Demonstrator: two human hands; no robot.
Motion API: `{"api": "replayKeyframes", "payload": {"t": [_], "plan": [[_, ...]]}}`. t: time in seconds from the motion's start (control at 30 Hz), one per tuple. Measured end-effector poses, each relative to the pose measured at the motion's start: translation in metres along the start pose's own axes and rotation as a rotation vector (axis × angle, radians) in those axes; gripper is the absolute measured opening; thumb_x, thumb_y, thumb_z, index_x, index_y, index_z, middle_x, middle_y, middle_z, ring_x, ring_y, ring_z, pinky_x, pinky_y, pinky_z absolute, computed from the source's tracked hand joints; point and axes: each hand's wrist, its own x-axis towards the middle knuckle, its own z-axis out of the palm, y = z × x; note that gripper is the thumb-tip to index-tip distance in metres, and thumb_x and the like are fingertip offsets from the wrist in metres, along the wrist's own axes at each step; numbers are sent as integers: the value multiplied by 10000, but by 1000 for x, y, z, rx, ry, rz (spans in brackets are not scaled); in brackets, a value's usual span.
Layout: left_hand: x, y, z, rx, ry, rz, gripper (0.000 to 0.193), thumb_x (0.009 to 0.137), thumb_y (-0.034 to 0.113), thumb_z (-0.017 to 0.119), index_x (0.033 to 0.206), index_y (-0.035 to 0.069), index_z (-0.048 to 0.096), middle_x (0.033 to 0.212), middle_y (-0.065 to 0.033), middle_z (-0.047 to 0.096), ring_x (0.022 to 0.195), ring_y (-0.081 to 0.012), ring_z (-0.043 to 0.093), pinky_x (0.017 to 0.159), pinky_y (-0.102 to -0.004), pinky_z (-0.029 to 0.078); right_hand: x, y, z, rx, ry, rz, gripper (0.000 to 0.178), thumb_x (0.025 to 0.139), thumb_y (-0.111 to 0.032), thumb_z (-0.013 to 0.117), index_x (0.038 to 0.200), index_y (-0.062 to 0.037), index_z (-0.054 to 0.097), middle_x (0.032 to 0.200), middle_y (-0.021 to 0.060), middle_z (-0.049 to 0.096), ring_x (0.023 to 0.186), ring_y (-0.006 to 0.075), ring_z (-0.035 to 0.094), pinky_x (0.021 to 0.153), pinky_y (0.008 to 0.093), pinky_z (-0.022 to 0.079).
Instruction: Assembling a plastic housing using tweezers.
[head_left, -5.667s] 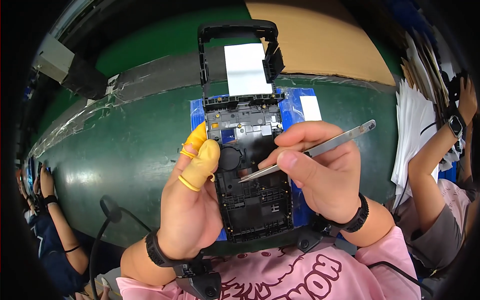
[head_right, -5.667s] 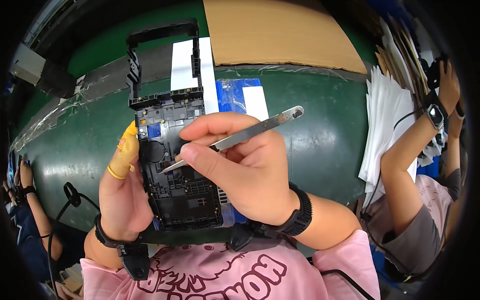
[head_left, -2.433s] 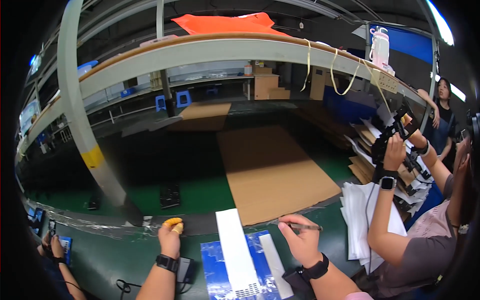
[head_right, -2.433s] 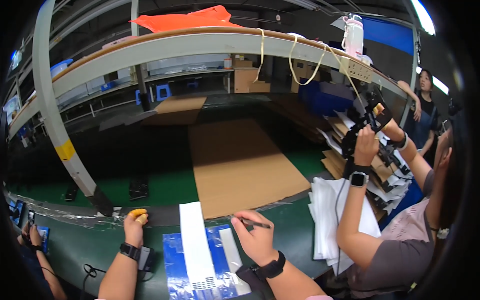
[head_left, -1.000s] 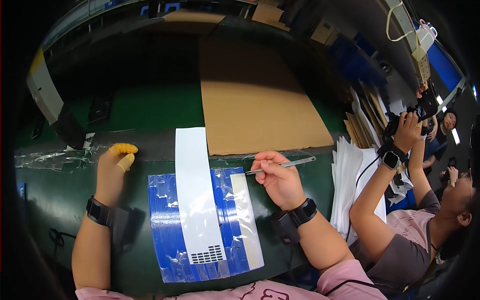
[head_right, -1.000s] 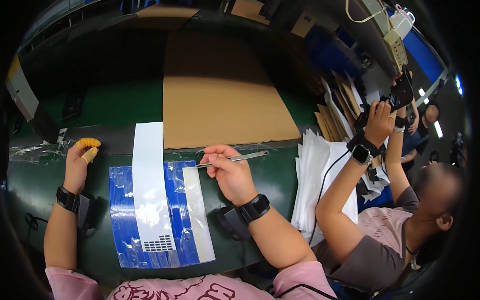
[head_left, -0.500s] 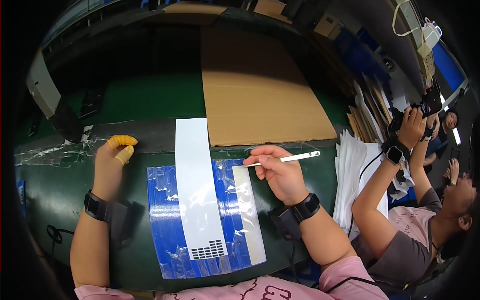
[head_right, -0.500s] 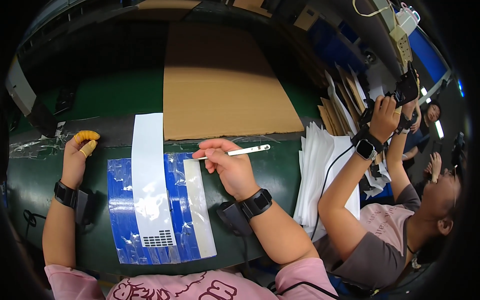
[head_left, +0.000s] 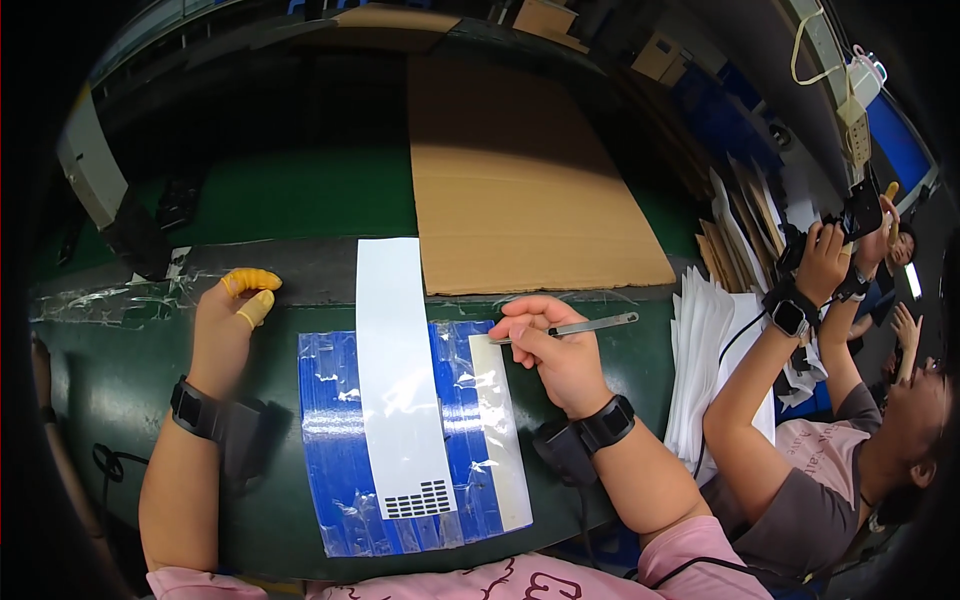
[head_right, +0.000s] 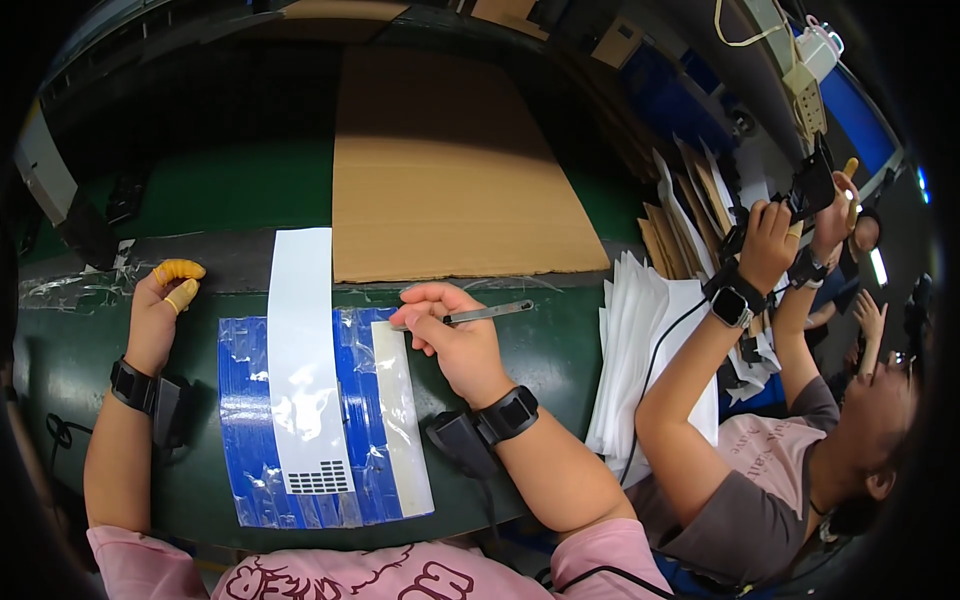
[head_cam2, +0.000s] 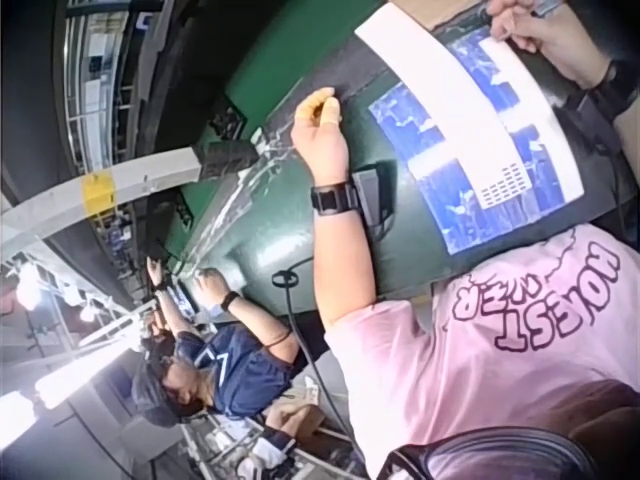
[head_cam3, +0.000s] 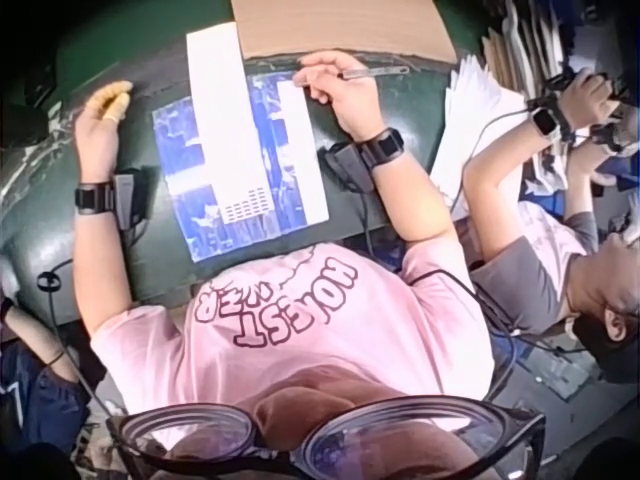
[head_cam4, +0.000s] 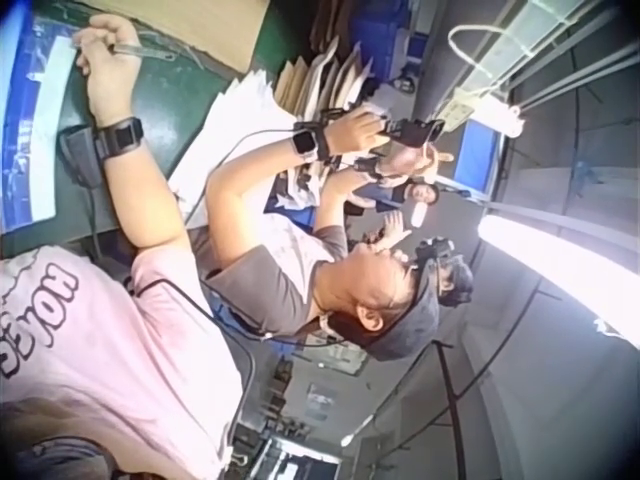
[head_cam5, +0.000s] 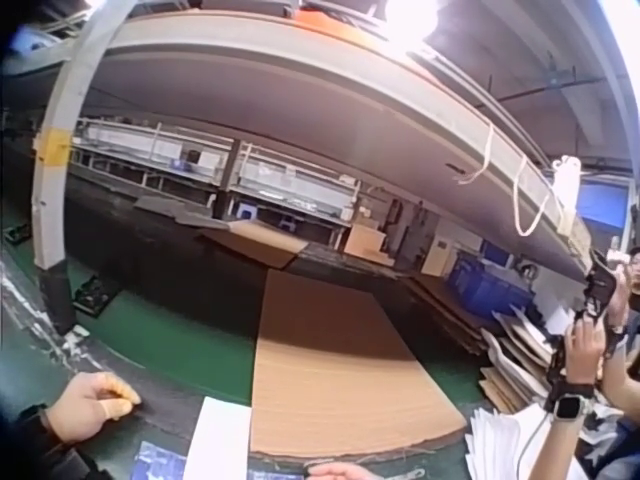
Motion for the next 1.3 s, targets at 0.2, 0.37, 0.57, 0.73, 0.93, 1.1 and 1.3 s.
{"api": "replayKeyframes", "payload": {"t": [0.2, 0.37, 0.57, 0.73, 0.93, 1.1, 1.3], "plan": [[0, 3, 2, 4, -4, -2, 154, 782, 38, 547, 920, 28, 613, 852, 2, 583, 740, -57, 498, 660, -193, 385, -1, -2, 1, -67, -21, -13, 191, 802, -25, 527, 991, 5, 531, 825, 77, 630, 584, 56, 468, 537, 177, 384], [0, 2, 1, -19, -10, -6, 147, 783, 34, 547, 915, 23, 610, 827, 15, 572, 724, -47, 488, 658, -185, 385, -2, -1, 1, -59, -50, -45, 198, 817, -13, 501, 1013, 10, 512, 820, 84, 629, 573, 59, 459, 537, 180, 387], [0, 2, 2, -14, -7, -10, 141, 786, 42, 549, 912, 28, 609, 804, 20, 570, 705, -43, 487, 650, -181, 386, -2, -2, 0, -61, -75, -39, 208, 813, 1, 486, 1020, 12, 505, 813, 82, 626, 565, 59, 457, 535, 180, 392], [0, 1, 1, 5, -5, -8, 142, 787, 44, 547, 913, 30, 610, 810, 17, 575, 715, -46, 494, 656, -184, 391, -3, -5, 2, -65, -87, -24, 228, 804, 16, 459, 1028, 9, 500, 815, 83, 626, 558, 56, 459, 523, 179, 391], [0, 2, 2, 10, -6, 2, 143, 784, 40, 545, 911, 26, 610, 806, 13, 575, 710, -49, 495, 656, -187, 393, -3, -7, 3, -38, -112, 10, 253, 791, 38, 410, 1030, 9, 488, 814, 110, 624, 520, 74, 493, 446, 179, 375], [0, 1, 2, 15, -4, 17, 140, 784, 43, 549, 909, 22, 609, 811, 9, 578, 716, -55, 499, 660, -192, 397, -2, -2, -1, 111, -114, 69, 234, 802, 34, 406, 1021, 7, 484, 805, 165, 616, 487, 109, 516, 398, 192, 372], [0, 0, 1, 36, -6, 18, 139, 785, 50, 555, 910, 21, 607, 822, 4, 588, 721, -61, 506, 669, -200, 404, -2, -3, 0, 275, -59, 73, 183, 892, -108, 442, 1026, 8, 485, 820, 191, 612, 485, 120, 517, 395, 194, 377]]}}
